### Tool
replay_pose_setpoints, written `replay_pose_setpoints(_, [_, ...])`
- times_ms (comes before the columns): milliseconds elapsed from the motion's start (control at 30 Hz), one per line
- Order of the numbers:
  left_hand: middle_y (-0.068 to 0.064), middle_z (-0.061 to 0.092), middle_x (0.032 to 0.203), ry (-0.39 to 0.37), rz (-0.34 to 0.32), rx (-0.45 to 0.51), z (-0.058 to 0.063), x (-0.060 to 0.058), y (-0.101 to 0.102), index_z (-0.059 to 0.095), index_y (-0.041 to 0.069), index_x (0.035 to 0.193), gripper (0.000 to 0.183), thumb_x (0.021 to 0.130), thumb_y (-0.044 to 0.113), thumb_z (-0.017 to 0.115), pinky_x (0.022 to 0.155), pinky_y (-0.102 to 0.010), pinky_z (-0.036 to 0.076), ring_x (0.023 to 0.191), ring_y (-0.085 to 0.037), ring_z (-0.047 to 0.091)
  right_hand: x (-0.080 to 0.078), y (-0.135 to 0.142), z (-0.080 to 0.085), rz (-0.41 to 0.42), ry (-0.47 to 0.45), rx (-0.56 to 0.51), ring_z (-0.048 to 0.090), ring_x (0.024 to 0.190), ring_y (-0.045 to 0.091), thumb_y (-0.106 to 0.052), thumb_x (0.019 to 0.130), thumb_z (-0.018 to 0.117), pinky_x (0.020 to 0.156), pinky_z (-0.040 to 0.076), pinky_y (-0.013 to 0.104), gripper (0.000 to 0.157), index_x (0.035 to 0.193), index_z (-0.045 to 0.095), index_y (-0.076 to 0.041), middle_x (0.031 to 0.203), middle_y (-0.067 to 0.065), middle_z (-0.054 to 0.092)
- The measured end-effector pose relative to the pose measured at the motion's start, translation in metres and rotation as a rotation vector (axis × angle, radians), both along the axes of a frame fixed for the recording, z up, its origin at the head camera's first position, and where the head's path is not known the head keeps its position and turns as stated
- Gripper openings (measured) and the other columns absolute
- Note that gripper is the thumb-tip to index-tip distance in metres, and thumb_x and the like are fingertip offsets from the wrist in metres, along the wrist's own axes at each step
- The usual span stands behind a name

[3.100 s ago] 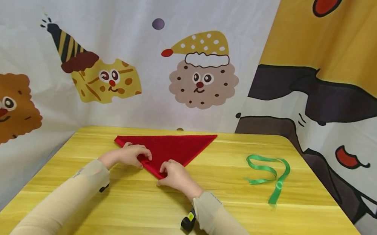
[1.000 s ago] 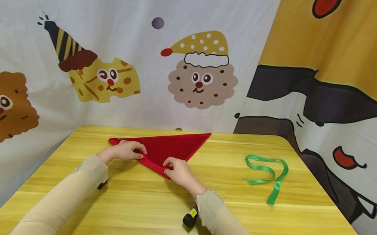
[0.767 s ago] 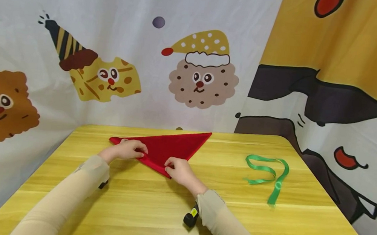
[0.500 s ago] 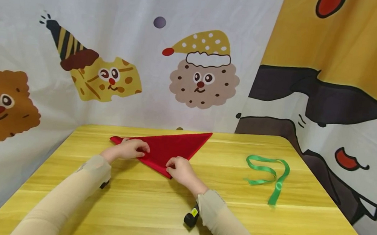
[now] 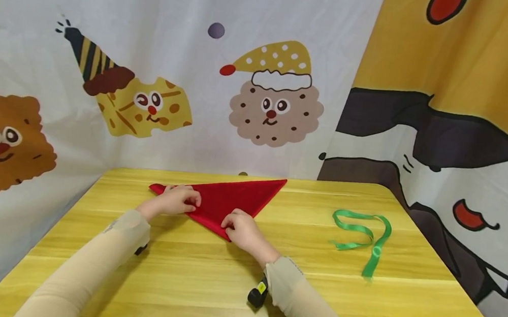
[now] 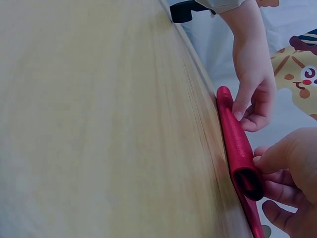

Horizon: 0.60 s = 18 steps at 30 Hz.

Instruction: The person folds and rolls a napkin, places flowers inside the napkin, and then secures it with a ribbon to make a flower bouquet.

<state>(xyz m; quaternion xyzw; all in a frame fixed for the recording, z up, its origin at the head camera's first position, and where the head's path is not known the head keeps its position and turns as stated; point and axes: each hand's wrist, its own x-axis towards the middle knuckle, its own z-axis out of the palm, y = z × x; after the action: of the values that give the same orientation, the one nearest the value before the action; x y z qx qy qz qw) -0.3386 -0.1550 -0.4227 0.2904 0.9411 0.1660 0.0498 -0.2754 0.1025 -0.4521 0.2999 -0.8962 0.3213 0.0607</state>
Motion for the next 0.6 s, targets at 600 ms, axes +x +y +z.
replay_pose_setpoints(600, [0.006, 0.061, 0.115, -0.066, -0.012, -0.016, 0.000, 0.001, -0.011, 0.070, 0.024, 0.109, 0.027, 0.083, 0.026, 0.078, 0.092, -0.059, 0.022, 0.113, -0.019, 0.052, 0.001, 0.002, 0.000, 0.013, -0.091, 0.025, 0.055, 0.079, 0.012, -0.025, 0.075, 0.084, 0.074, 0.048, 0.028, 0.027, 0.092, 0.069, -0.010, 0.086, -0.003, 0.058])
